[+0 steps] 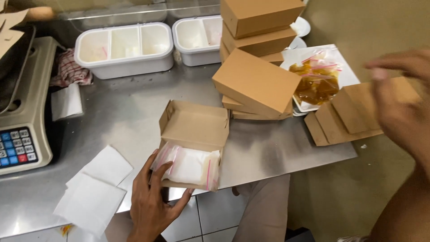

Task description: The person places white paper sheets and small plastic bags into a cardboard box, then closes it. They then pick up flat cardboard pieces and fold them into boxes, stacking the finished boxes on the table.

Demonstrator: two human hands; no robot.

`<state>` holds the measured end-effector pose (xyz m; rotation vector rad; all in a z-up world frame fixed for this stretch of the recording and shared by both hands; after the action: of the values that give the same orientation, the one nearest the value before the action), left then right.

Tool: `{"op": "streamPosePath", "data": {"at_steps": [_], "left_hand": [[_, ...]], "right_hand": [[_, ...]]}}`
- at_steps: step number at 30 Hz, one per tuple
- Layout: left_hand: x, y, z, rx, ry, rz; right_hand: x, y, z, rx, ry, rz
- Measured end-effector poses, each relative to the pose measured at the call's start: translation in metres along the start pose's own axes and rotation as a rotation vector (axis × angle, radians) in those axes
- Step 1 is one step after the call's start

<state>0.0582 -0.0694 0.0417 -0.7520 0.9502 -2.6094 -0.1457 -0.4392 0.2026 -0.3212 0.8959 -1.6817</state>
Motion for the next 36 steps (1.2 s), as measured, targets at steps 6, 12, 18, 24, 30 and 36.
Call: {"op": "streamPosePath", "data": {"at_steps": [6, 12, 18, 24, 30, 36], "left_hand": [[-0.006, 0.005, -0.009, 0.021, -0.008, 0.051], [-0.01, 0.007, -0.011, 0.053, -0.02, 0.092], [-0.01, 0.005, -0.009, 0.048, -0.033, 0.068], [-0.004, 0.0, -0.003, 0.023, -0.024, 0.017], [0.002, -0.012, 0.002, 0.055, -0.005, -0.072], [-0.001, -0.027, -0.004, 0.138, -0.002, -0.297]], "right_hand": [[0.021, 0.088, 0.078, -0.505, 0.034, -0.486], [0.074, 0.158, 0.062, -0.953, 0.257, -0.712], [0.072, 0.136, 0.084, -0.811, 0.144, -0.708], [0.058, 0.071, 0.101, -0.673, 0.121, -0.62], [0.062, 0.049, 0.052, -0.29, 0.165, 0.217], [-0.071, 0.063, -0.018, -0.284, 0.348, 0.343]]}}
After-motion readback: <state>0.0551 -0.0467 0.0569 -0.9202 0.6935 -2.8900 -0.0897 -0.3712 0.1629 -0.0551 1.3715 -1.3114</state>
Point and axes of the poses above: each hand's wrist, its own z-axis towards the middle knuckle, its own y-axis out of the palm, x = y × z, the point moved 10 cm from there along z, towards the middle knuckle, and after that the axes turned 6 degrees about x, right-handed, at the moved point
